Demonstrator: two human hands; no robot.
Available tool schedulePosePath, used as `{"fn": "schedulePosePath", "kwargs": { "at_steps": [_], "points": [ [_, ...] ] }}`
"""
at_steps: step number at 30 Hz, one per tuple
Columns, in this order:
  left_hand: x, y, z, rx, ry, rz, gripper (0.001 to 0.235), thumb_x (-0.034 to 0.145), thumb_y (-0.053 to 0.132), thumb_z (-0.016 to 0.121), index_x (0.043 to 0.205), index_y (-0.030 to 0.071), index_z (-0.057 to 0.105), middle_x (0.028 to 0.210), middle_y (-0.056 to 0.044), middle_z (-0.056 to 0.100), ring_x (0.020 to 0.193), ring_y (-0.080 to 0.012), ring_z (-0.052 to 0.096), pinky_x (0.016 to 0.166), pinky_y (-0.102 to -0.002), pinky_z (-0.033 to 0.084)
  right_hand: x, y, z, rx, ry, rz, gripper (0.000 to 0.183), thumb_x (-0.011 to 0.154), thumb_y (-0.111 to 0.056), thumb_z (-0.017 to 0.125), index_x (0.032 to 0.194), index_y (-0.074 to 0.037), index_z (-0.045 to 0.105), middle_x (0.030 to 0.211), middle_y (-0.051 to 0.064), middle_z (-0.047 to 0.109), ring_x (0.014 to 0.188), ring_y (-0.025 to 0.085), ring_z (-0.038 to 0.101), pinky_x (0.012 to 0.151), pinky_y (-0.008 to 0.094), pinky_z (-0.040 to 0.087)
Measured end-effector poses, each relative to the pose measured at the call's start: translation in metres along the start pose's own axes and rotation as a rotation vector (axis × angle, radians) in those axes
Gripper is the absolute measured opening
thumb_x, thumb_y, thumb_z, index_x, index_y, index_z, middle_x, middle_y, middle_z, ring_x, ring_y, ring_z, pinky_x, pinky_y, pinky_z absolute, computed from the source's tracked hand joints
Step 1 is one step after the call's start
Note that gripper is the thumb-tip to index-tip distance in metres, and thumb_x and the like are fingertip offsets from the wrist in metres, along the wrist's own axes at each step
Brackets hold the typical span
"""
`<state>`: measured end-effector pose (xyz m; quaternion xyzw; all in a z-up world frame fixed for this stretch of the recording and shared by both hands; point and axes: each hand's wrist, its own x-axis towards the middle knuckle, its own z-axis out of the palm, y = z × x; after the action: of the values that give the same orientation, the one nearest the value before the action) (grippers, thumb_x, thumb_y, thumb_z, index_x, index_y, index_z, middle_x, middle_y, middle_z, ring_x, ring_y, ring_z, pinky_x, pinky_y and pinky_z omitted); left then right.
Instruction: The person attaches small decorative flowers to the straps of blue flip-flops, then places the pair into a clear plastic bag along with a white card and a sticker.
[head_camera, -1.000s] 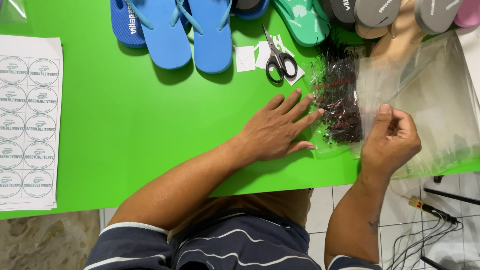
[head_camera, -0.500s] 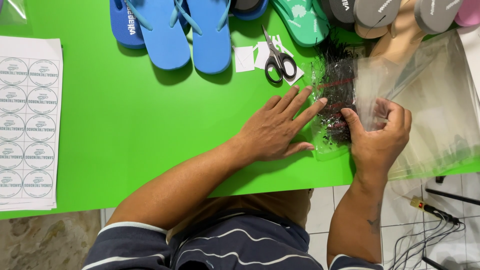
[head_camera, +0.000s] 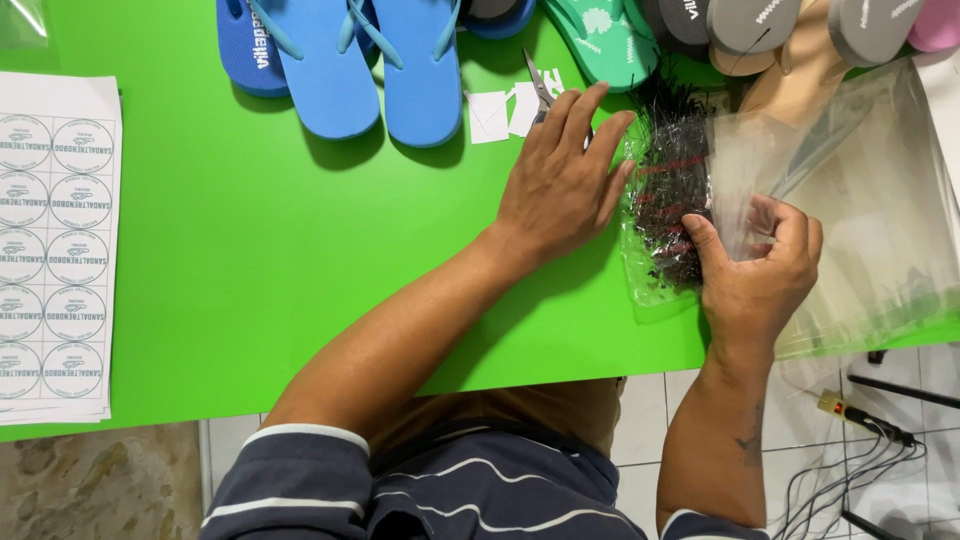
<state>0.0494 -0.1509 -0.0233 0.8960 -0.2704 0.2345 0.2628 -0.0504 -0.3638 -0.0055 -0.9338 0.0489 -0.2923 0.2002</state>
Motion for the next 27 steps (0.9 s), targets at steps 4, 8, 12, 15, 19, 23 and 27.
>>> {"fn": "schedulePosePath", "kwargs": {
  "at_steps": [4,8,12,15,19,23,27],
  "points": [
    [0.014,-0.002,0.011,-0.07,-0.045,0.006,0.024,0.1,0.036,0.063,0.107,0.013,0.063,0.146,-0.023,0.05,0.139,-0.0397,0.046,0.109,-0.052,0.046,0.0,0.001,0.001,0.004,0.0,-0.006,0.058,0.092,-0.033,0.099,0.12,0.008,0.067,0.113,0.019,0.063,0.103,0.032,0.06,0.074,0.04,0.05],
    [0.019,-0.001,0.008,-0.142,0.073,0.068,0.01,0.1,0.02,0.06,0.096,0.011,0.057,0.132,-0.017,0.059,0.116,-0.0364,0.057,0.089,-0.05,0.05,0.0,0.0,0.001,0.003,0.0,0.004,0.059,0.093,-0.035,0.098,0.119,0.008,0.067,0.114,0.019,0.063,0.104,0.032,0.06,0.074,0.039,0.051],
    [0.026,-0.002,0.005,-0.333,0.066,0.127,0.006,0.1,0.013,0.058,0.097,0.014,0.053,0.102,-0.005,0.06,0.082,-0.0244,0.048,0.069,-0.039,0.041,-0.001,-0.001,0.001,-0.005,0.007,-0.015,0.059,0.094,-0.035,0.098,0.119,0.008,0.067,0.113,0.019,0.063,0.102,0.031,0.061,0.073,0.039,0.051],
    [0.03,-0.003,0.008,-0.501,0.015,0.09,0.01,0.099,0.008,0.054,0.095,0.015,0.049,0.089,-0.004,0.059,0.074,-0.0209,0.044,0.065,-0.036,0.038,0.0,-0.003,0.001,-0.005,0.007,-0.015,0.057,0.094,-0.032,0.099,0.119,0.008,0.067,0.113,0.019,0.063,0.102,0.031,0.061,0.074,0.039,0.051],
    [0.03,-0.004,0.01,-0.579,-0.04,0.004,0.007,0.103,0.014,0.049,0.097,0.017,0.048,0.087,-0.003,0.063,0.072,-0.02,0.044,0.064,-0.037,0.037,0.0,-0.003,0.001,0.005,0.004,-0.002,0.057,0.094,-0.031,0.099,0.12,0.008,0.067,0.114,0.019,0.063,0.102,0.031,0.062,0.074,0.039,0.051],
    [0.03,-0.004,0.012,-0.573,-0.057,-0.032,0.007,0.102,0.013,0.05,0.098,0.018,0.047,0.09,-0.002,0.063,0.074,-0.0205,0.043,0.067,-0.037,0.038,0.0,-0.004,0.002,0.0,0.0,-0.009,0.056,0.094,-0.03,0.098,0.119,0.008,0.067,0.114,0.019,0.063,0.103,0.032,0.06,0.073,0.039,0.051],
    [0.03,-0.004,0.015,-0.552,-0.045,-0.049,0.008,0.107,0.022,0.046,0.111,0.016,0.051,0.108,-0.003,0.071,0.081,-0.024,0.052,0.074,-0.04,0.043,0.0,-0.005,0.002,0.01,0.002,0.003,0.054,0.094,-0.028,0.099,0.119,0.008,0.067,0.113,0.018,0.063,0.102,0.03,0.061,0.073,0.038,0.051]
  ]
}}
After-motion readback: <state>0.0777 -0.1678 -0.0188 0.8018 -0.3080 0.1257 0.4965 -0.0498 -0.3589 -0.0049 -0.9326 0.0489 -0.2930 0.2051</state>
